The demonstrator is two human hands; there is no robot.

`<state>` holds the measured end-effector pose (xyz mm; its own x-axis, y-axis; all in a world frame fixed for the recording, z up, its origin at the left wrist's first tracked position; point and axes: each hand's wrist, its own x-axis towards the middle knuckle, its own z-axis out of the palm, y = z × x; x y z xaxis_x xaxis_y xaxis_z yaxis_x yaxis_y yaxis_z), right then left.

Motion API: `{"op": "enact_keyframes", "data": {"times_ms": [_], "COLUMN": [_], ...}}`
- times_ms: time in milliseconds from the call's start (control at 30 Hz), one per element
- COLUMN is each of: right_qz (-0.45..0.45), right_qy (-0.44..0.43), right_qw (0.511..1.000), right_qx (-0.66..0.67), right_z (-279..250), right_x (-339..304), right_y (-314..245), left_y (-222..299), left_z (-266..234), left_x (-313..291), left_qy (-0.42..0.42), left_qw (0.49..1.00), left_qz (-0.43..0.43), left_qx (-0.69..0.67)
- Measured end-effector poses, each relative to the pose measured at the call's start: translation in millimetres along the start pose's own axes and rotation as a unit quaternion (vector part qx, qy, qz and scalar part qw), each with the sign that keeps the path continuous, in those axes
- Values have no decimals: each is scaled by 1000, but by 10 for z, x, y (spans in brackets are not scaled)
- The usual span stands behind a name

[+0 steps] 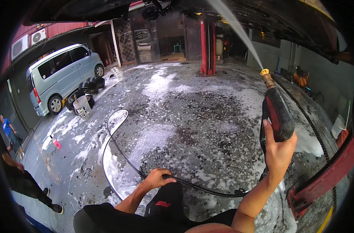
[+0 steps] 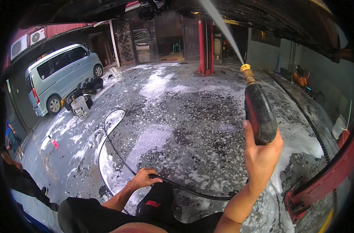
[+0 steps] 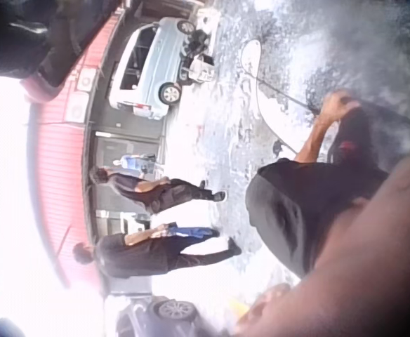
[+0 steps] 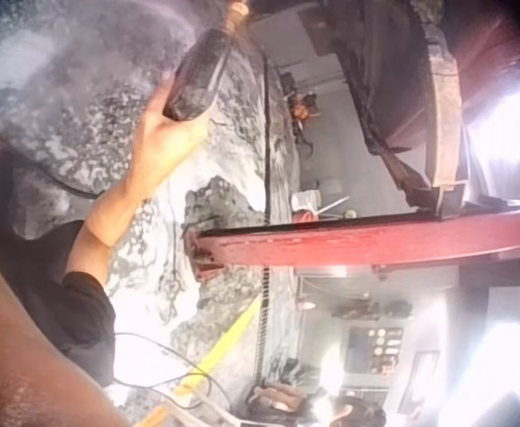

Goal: The person uses a high-pressure water spray gun to clean the underside of a red car elevated on a hydraulic lift. They systematically rinse the undercarriage and the soapy floor of the garage, moving the nozzle back and forth to remove dirt and foam.

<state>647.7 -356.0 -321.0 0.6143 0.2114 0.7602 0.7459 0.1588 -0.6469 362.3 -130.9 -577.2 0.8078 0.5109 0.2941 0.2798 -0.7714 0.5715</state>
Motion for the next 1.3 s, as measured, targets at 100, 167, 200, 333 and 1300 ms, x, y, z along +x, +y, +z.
{"op": "enact_keyframes", "data": {"times_ms": [100,167,200,333,1300], "right_qz": [3,-9,-3,-73,192], "right_qy": [-29,-59,-53,-17,-16], "right_qw": [1000,998,999,981,971], "right_qx": [1,23,-6,-179,142], "right_z": [171,309,340,-152,679], "right_x": [-39,-40,-50,224,500], "right_y": [17,23,70,591,1672], "left_y": [57,-6,-67,-106,-177], "left_z": [-94,-134,-125,140,-155], "left_x": [-133,-293,-357,118,-391], "left_qy": [-23,-23,-14,3,96], "left_qw": [997,998,998,999,980], "left_qz": [-65,-59,-62,52,-173], "left_qx": [-30,9,26,-1,17]}}
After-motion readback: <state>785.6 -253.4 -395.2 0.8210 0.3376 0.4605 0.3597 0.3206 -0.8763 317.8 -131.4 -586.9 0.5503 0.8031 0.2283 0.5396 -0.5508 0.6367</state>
